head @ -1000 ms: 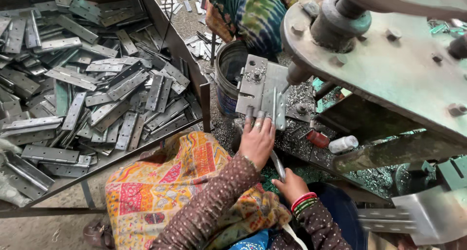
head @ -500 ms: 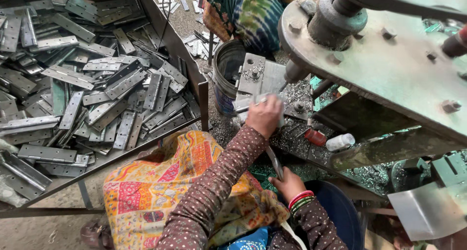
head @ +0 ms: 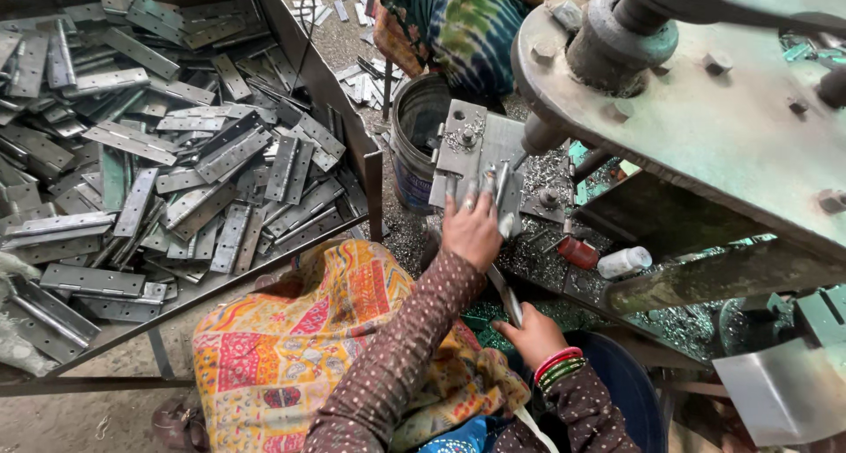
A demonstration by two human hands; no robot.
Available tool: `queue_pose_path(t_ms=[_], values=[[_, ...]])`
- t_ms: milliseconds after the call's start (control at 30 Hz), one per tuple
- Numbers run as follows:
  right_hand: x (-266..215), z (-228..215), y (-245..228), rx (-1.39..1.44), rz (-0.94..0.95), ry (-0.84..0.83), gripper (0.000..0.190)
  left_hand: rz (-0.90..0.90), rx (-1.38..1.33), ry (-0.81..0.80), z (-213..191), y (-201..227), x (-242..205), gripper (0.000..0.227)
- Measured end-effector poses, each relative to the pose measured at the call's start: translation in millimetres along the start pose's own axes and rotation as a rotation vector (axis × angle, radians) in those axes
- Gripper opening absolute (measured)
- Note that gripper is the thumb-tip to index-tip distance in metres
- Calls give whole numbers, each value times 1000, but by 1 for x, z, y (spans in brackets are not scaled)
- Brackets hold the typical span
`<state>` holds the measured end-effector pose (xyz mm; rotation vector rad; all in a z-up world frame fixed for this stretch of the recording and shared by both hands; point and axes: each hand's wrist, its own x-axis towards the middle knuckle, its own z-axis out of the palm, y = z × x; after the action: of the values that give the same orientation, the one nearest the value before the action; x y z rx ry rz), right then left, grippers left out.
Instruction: The person sits on the floor and repeatedly picks up metal brackets from a nearby bin. They place each bracket into a jig on a manual punching machine, press the lever to punch holes, and then remove the finished piece. The process is repeated continuously for multiple brackets.
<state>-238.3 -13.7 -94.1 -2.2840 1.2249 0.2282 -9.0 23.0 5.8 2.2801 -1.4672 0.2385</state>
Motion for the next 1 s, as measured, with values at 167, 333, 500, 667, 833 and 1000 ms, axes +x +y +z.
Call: queue_pose_path(t_ms=[167,333,500,667,833,1000], values=[[-1,94,29,-17,12,182,50,-32,-71,6,2,-3,3,32],[23,103,56,-78,13,160,57,31,-72,28,9,-12,0,36],[19,86,68,-21,-23,124,51,-14,72,22,35,-5,25,35],[10,99,43,179,-70,216,48,37,121,33,29,-10,28,31],[20,70,49,-44,39,19,54,45,53,-59,14,-13,26,27],[6,79,44,-31,30,124,59,-24,25,-66,27,-1,47,28]])
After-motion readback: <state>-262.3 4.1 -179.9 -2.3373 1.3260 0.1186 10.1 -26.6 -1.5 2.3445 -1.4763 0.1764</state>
